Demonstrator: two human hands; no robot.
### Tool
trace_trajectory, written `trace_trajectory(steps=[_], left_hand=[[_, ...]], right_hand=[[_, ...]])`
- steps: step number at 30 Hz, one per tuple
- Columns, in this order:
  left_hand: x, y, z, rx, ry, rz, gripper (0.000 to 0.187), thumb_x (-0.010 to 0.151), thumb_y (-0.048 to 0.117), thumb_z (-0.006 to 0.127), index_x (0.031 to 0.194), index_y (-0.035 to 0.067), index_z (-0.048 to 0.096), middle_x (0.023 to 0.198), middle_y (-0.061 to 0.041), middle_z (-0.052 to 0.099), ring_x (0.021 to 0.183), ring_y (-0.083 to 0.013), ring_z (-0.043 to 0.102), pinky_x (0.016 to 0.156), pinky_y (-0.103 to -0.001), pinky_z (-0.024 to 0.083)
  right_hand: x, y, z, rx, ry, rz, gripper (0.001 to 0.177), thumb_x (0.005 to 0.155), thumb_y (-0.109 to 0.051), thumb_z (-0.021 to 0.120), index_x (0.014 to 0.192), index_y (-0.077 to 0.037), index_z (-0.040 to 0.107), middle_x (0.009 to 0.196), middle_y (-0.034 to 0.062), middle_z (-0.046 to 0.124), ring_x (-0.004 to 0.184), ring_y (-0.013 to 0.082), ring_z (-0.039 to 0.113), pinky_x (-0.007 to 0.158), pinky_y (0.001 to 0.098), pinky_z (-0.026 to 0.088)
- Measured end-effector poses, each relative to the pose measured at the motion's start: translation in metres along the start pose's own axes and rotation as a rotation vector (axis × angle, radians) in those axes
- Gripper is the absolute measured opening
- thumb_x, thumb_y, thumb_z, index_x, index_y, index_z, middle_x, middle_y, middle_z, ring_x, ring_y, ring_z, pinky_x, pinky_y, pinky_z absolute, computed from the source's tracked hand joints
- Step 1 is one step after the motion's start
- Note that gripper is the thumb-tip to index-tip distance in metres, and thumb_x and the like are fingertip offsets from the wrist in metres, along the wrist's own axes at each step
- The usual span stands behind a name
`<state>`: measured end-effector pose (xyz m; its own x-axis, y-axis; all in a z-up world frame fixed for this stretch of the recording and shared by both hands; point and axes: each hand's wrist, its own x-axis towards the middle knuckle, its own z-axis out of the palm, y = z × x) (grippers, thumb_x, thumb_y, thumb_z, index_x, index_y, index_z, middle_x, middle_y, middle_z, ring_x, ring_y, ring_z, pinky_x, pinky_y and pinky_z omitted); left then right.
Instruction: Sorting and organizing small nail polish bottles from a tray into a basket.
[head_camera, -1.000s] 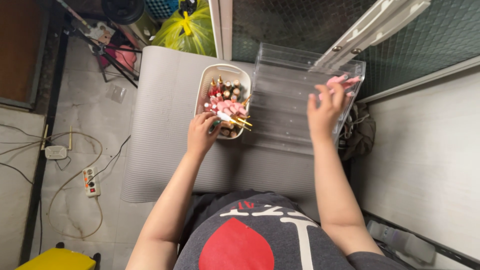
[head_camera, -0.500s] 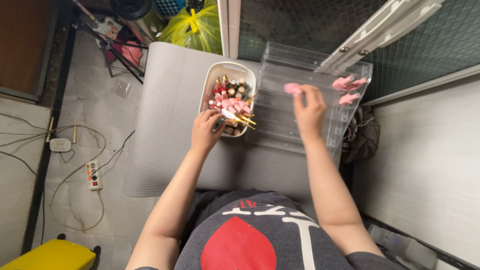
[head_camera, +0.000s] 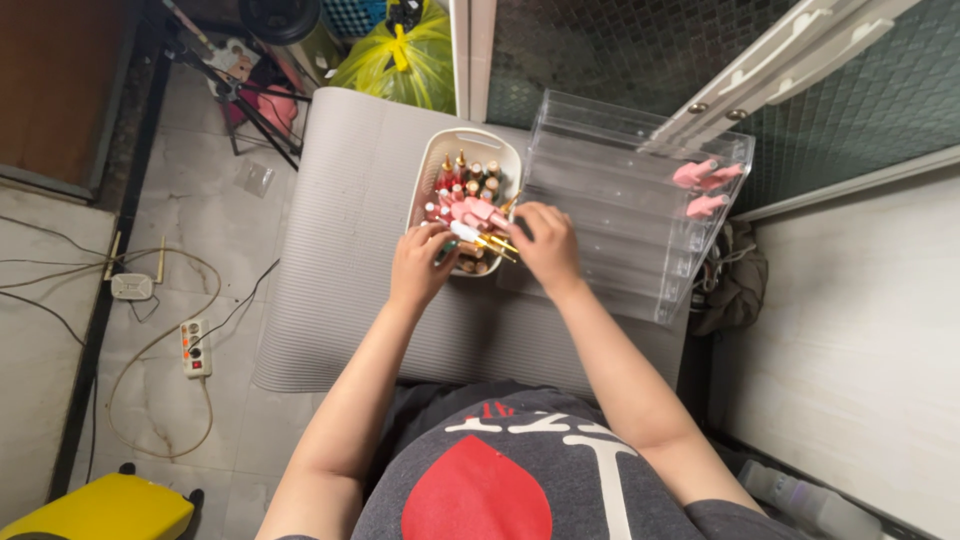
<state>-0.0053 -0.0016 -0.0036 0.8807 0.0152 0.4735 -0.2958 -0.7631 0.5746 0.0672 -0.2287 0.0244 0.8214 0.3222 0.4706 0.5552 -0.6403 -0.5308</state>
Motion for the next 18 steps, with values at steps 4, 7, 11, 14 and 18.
trace_trajectory(steps=[4,7,11,14,18], left_hand=[[0.001,-0.001,0.003,-0.026,-0.046,-0.024,0.022,0.081,0.014,0.083,0.101,0.012,0.074,0.112,-0.005,0.07,0.102,-0.0291,0.064,0.086,-0.042,0.051],[0.006,0.004,0.005,-0.031,-0.063,-0.006,0.024,0.079,0.012,0.082,0.102,0.011,0.074,0.111,-0.006,0.07,0.102,-0.03,0.064,0.086,-0.043,0.05],[0.01,0.01,0.011,-0.046,-0.046,0.025,0.026,0.078,0.012,0.082,0.102,0.01,0.074,0.111,-0.006,0.07,0.105,-0.0302,0.064,0.088,-0.043,0.051],[0.011,0.011,0.011,-0.046,-0.044,0.03,0.026,0.079,0.013,0.083,0.103,0.01,0.074,0.112,-0.006,0.07,0.105,-0.0302,0.064,0.089,-0.043,0.051],[0.009,0.011,0.008,-0.022,-0.053,0.034,0.025,0.078,0.012,0.082,0.102,0.01,0.074,0.111,-0.006,0.07,0.105,-0.0302,0.064,0.089,-0.043,0.051]], right_hand=[[0.002,0.025,-0.041,-0.034,0.093,0.084,0.018,0.086,-0.013,0.08,0.1,-0.009,0.07,0.106,0.0096,0.074,0.1,0.0309,0.068,0.09,0.0413,0.052],[0.004,0.051,-0.076,-0.076,0.209,0.117,0.017,0.088,-0.007,0.078,0.102,-0.006,0.069,0.111,0.0109,0.069,0.105,0.0342,0.067,0.095,0.0425,0.051],[0.008,0.083,-0.117,-0.144,0.357,0.2,0.032,0.085,0.001,0.079,0.114,-0.003,0.067,0.124,0.0154,0.062,0.107,0.0304,0.065,0.103,0.0463,0.048],[0.015,0.103,-0.137,-0.201,0.424,0.175,0.039,0.088,0.003,0.078,0.124,0.0,0.065,0.133,0.0213,0.056,0.107,0.0305,0.065,0.101,0.0457,0.05],[0.015,0.137,-0.142,-0.046,0.351,0.242,0.041,0.092,0.006,0.07,0.132,0.002,0.061,0.129,0.0197,0.061,0.103,0.0287,0.07,0.084,0.0349,0.061]])
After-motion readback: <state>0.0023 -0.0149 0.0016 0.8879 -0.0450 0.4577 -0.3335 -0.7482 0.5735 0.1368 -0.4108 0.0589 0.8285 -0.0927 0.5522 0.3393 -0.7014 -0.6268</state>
